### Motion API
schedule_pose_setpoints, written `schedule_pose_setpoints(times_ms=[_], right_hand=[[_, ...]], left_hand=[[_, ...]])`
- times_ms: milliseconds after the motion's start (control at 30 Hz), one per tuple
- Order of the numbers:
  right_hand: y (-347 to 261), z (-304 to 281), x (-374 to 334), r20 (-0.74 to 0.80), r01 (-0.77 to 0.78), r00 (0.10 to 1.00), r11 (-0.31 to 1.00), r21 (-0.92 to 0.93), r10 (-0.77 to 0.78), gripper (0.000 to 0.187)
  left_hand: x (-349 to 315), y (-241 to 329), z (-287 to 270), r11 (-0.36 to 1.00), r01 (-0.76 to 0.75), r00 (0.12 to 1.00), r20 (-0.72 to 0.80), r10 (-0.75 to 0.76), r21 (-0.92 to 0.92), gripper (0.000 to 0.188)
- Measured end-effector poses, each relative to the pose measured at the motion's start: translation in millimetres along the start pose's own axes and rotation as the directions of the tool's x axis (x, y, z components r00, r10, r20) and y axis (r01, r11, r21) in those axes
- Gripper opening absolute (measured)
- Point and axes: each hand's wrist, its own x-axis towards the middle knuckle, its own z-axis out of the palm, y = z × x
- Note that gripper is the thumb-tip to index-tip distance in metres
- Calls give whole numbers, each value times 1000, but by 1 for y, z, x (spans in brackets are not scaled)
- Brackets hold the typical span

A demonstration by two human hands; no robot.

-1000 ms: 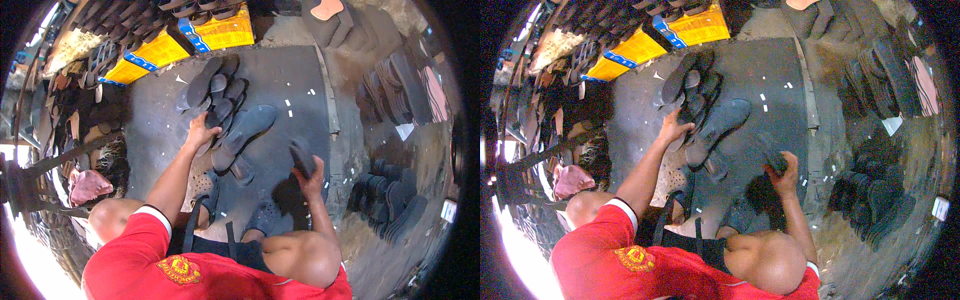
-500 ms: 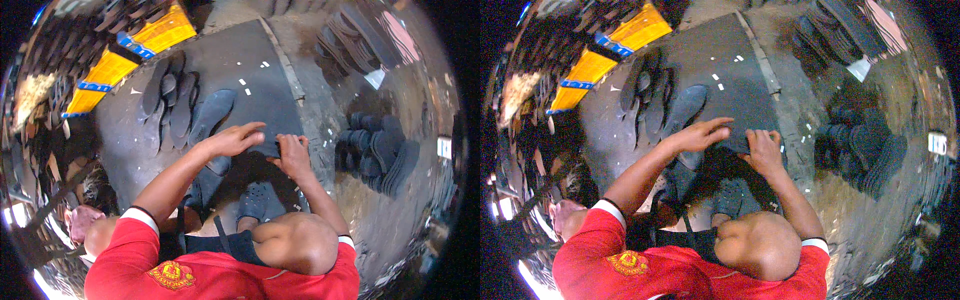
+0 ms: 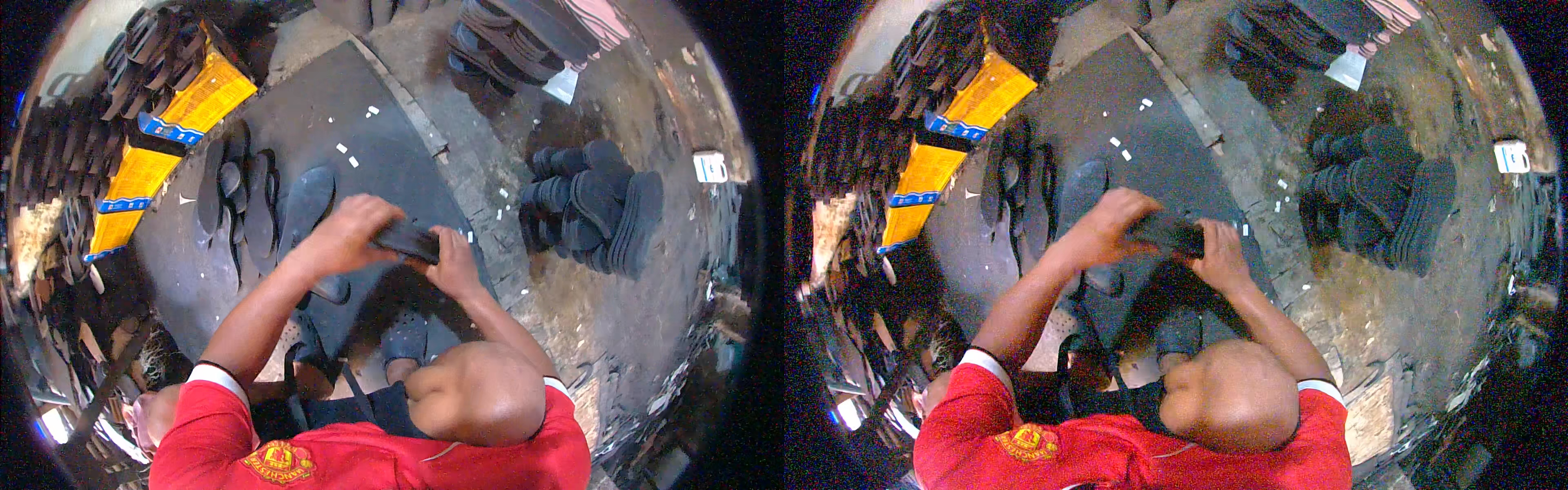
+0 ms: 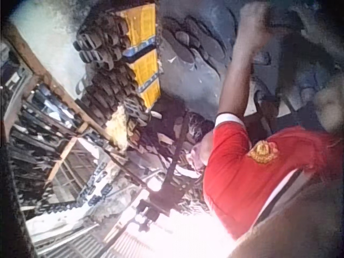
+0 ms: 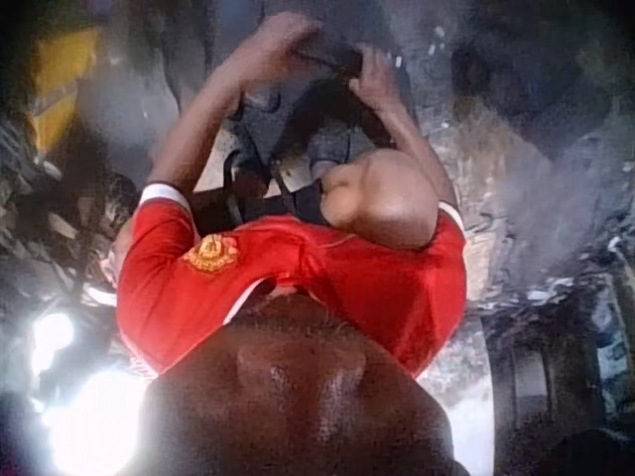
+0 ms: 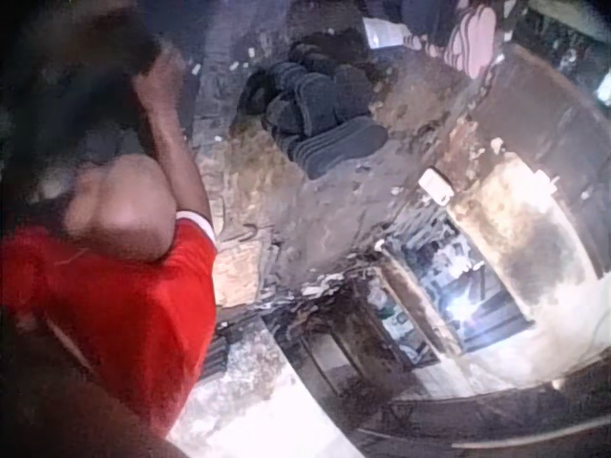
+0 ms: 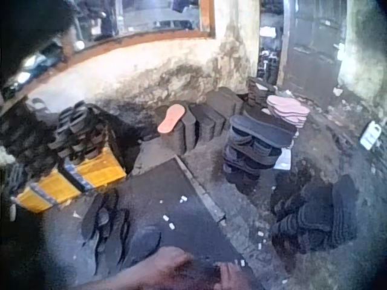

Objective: The person sits on the floor and repeatedly picks up black slippers, aligns them, and stacks them into a pile. The person handles the slippers one at a time, occasionally adjusting the stack.

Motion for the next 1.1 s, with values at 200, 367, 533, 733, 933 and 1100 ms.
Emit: schedule_pose_setpoints(times_ms=[200, 367, 533, 733, 933, 1100], right_hand=[[9, 8, 14, 34, 122, 992, 971, -204, -118, 69], [14, 14, -21, -99, 14, 995, 989, 149, 1, 72], [-13, -6, -3, -44, -17, 999, 997, -76, 14, 67], [-21, -27, 3, 200, 42, 979, 930, -364, 34, 47], [-67, -207, 11, -213, 45, 943, 732, -680, -256, 48], [16, -361, -31, -843, -627, 447, 777, -58, 299, 49]], left_hand=[[-25, -61, 48, 995, 79, 996, 34, -81, 63, 58], [18, 28, 12, 995, -100, 994, 45, 100, 14, 62], [-12, -27, 14, 989, 52, 998, -48, -46, 142, 66], [-1, 2, 54, 909, 82, 972, 167, -163, 408, 76], [102, 98, 18, 982, -60, 998, 11, 59, 177, 53], [265, 163, 52, 699, 302, 930, 39, -365, -648, 60]])
